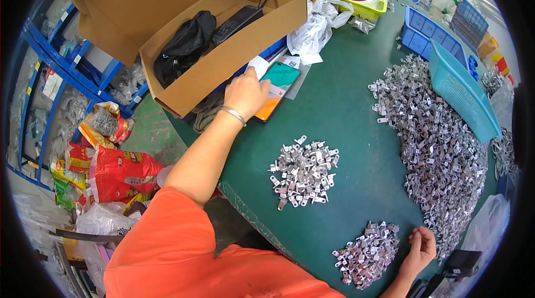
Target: The person connects small metal brackets together by hand, places them into piles on the table, and then picks up a smartphone.
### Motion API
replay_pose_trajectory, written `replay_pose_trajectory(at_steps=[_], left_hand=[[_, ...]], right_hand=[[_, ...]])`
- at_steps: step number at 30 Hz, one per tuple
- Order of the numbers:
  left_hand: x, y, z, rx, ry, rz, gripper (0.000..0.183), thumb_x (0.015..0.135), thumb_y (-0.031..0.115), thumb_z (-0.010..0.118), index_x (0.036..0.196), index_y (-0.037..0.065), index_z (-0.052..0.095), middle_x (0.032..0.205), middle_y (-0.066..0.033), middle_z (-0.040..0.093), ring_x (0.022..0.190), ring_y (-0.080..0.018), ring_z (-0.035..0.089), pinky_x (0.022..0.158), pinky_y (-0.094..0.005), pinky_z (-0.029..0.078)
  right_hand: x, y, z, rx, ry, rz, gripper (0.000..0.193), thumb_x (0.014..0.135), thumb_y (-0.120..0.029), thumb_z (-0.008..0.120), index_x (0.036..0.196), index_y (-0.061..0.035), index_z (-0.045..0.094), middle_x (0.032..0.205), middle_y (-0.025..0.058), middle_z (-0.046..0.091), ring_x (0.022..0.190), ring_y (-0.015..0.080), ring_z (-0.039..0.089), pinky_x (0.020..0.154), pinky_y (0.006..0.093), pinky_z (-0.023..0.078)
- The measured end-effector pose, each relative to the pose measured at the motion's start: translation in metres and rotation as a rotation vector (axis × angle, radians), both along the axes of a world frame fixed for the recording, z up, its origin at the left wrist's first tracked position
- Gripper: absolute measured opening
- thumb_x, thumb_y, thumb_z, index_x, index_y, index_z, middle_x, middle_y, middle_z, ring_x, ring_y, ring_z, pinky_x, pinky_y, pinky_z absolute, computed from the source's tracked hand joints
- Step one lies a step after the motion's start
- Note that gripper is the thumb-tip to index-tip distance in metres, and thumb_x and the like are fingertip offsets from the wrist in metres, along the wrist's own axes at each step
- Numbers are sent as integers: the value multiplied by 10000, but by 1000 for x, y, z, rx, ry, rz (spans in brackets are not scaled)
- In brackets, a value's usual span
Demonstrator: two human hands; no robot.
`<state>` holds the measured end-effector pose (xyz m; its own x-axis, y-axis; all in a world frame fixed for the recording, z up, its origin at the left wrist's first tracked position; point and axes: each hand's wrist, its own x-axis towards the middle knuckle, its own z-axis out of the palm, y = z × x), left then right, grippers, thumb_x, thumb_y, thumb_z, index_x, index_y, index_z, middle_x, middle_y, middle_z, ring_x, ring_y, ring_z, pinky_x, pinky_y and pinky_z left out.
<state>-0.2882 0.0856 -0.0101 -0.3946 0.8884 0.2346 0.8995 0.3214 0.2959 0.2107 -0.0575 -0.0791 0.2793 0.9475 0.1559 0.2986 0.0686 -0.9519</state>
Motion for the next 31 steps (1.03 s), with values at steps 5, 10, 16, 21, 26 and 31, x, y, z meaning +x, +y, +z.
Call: replay_pose_trajectory(at_steps=[5, 10, 16, 21, 26, 31], left_hand=[[34, 7, -4, -133, 239, 47, 828, 683, 550, 692, 1182, -81, 494, 1102, -231, 594, 1046, -369, 564, 853, -493, 448], [45, 24, -12, -149, 226, 133, 737, 653, 468, 694, 1167, -42, 553, 1139, -220, 580, 1082, -376, 546, 905, -488, 432], [32, 16, -5, -129, 163, 176, 621, 652, 421, 692, 1092, -10, 605, 1148, -221, 576, 1072, -380, 560, 905, -468, 462], [38, 20, -9, -151, 152, 189, 643, 658, 449, 706, 1113, 6, 606, 1170, -201, 564, 1113, -369, 533, 922, -468, 452], [42, 17, -6, -120, 117, 182, 732, 657, 520, 715, 1150, -6, 588, 1197, -233, 559, 1118, -369, 545, 948, -442, 444], [38, -4, 7, -111, -7, 120, 808, 731, 542, 668, 1316, 14, 487, 1321, -239, 485, 1225, -364, 471, 1016, -416, 394]], right_hand=[[-5, 1, 6, 3, 10, -14, 117, 904, -10, 580, 1013, 19, 614, 892, 58, 628, 728, 91, 551, 662, 201, 450], [-10, -6, 23, 3, -38, -50, 76, 880, 49, 565, 928, 25, 619, 908, 68, 609, 766, 108, 581, 667, 215, 486], [-37, 0, 57, 248, 212, 64, 113, 856, 103, 563, 943, 50, 612, 940, 119, 601, 776, 149, 598, 685, 247, 502], [-26, -4, 87, 327, 184, 63, 117, 855, 94, 550, 941, 41, 609, 919, 128, 611, 742, 139, 579, 674, 236, 480], [-19, -10, 85, 326, 214, 96, 127, 858, 94, 533, 949, 46, 608, 922, 125, 608, 739, 135, 558, 659, 229, 460], [-30, -6, 85, 342, 234, 115, 116, 871, 63, 552, 974, 45, 602, 938, 134, 607, 740, 149, 559, 654, 247, 455]])
